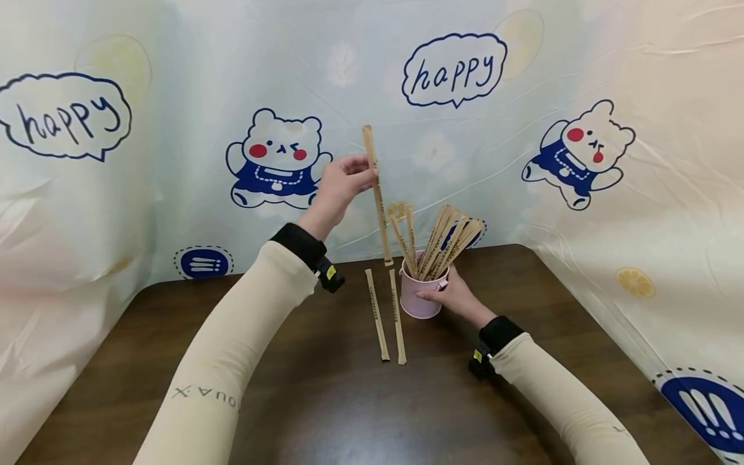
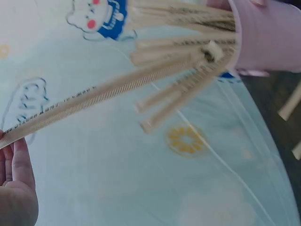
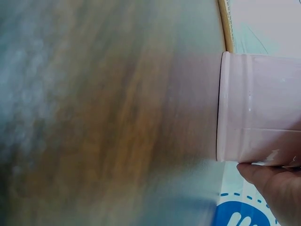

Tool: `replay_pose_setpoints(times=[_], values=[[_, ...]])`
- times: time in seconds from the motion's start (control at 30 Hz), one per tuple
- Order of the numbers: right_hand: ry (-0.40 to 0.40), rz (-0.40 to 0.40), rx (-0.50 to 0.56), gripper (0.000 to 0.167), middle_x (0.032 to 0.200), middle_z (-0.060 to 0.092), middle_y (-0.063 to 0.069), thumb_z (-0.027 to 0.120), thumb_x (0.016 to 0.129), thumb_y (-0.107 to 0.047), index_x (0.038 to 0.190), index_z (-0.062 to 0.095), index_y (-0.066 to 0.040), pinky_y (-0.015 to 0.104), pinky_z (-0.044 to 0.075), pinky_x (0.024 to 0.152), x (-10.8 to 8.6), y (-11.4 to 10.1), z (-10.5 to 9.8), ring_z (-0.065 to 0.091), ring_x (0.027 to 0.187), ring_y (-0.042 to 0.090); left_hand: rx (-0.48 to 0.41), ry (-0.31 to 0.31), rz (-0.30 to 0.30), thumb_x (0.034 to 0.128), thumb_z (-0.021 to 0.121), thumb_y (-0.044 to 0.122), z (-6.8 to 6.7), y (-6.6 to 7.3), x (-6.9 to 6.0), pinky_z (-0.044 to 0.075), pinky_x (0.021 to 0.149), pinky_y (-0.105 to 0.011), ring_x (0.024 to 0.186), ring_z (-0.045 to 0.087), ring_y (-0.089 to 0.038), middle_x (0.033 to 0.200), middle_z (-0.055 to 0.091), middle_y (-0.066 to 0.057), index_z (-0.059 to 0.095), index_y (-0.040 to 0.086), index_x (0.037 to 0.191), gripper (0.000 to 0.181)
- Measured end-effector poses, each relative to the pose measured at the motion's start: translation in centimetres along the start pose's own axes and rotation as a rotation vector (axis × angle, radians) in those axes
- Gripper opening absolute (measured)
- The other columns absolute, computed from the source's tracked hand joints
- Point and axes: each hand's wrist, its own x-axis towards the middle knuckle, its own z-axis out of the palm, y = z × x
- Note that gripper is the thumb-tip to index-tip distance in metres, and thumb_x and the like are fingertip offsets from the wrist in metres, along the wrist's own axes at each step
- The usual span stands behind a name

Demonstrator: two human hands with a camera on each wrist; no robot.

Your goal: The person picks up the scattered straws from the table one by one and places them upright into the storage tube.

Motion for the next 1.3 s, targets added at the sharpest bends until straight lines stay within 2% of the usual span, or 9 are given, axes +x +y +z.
replay_pose_setpoints(times=[0.13,0.27,0.4,0.5,0.73,0.93,1.13,1.3], values=[[0.011,-0.008,-0.007,0.096,0.151,0.044,0.028,0.082,0.085,-0.01,0.157,0.02,-0.002,0.058,0.045,0.112,0.0,0.2,0.0,0.05,0.136,0.044,0.044,-0.059,0.076,0.0986,0.062,0.001,1.9,0.2,0.0,0.06,0.101,-0.033,0.097,0.065,-0.011,0.109,0.066,-0.011,0.06,-0.009,0.131,0.034],[0.015,0.002,-0.004,0.097,0.152,0.044,0.028,0.083,0.085,-0.01,0.158,0.019,-0.001,0.057,0.044,0.113,-0.2,0.5,0.1,0.049,0.137,0.044,0.08,-0.098,0.09,0.0994,0.061,0.001,3.9,-1.1,-0.1,0.059,0.1,-0.034,0.102,0.064,-0.017,0.12,0.065,-0.023,0.06,-0.009,0.128,0.031],[0.014,0.025,-0.008,0.098,0.152,0.042,0.029,0.082,0.085,-0.009,0.158,0.018,0.0,0.059,0.043,0.114,-0.4,0.5,0.2,0.048,0.138,0.045,0.106,-0.121,0.089,0.0993,0.061,0.002,5.3,-2.8,-0.6,0.057,0.094,-0.03,0.102,0.063,-0.02,0.116,0.066,-0.019,0.061,-0.008,0.126,0.028],[0.007,0.021,-0.003,0.098,0.152,0.042,0.028,0.082,0.086,-0.01,0.159,0.017,-0.002,0.06,0.043,0.114,-0.3,0.5,0.2,0.048,0.137,0.044,0.131,-0.143,0.086,0.099,0.062,0.002,5.9,-4.2,-0.9,0.055,0.09,-0.027,0.103,0.063,-0.021,0.113,0.066,-0.016,0.061,-0.008,0.126,0.029],[0.002,-0.007,0.008,0.1,0.153,0.043,0.026,0.082,0.086,-0.009,0.161,0.014,-0.006,0.058,0.043,0.114,-0.2,0.7,0.3,0.049,0.137,0.043,0.208,-0.179,0.094,0.0982,0.063,0.002,6.3,-7.8,-1.5,0.055,0.087,-0.027,0.104,0.066,-0.032,0.113,0.068,-0.022,0.064,-0.007,0.122,0.025],[-0.003,-0.005,0.022,0.102,0.153,0.042,0.026,0.081,0.086,-0.005,0.161,0.012,-0.006,0.057,0.043,0.114,-0.3,0.7,0.4,0.048,0.138,0.044,0.258,-0.198,0.039,0.0983,0.063,0.002,6.1,-10.3,-2.4,0.054,0.087,-0.029,0.108,0.064,-0.033,0.114,0.067,-0.021,0.063,-0.005,0.12,0.023],[-0.016,-0.026,0.032,0.103,0.154,0.04,0.026,0.081,0.086,-0.007,0.161,0.012,-0.006,0.056,0.043,0.114,0.0,0.5,0.2,0.047,0.139,0.043,0.309,-0.207,0.026,0.0988,0.062,0.001,5.7,-11.7,-2.5,0.055,0.088,-0.032,0.11,0.064,-0.037,0.115,0.067,-0.024,0.063,-0.005,0.122,0.024],[-0.007,-0.011,0.03,0.098,0.151,0.043,0.026,0.082,0.085,-0.007,0.158,0.017,-0.004,0.056,0.044,0.114,0.3,0.4,-0.1,0.049,0.137,0.042,0.309,-0.188,0.012,0.099,0.06,0.003,5.4,-12.0,-2.1,0.054,0.087,-0.029,0.112,0.064,-0.037,0.115,0.067,-0.023,0.064,-0.005,0.126,0.028]])
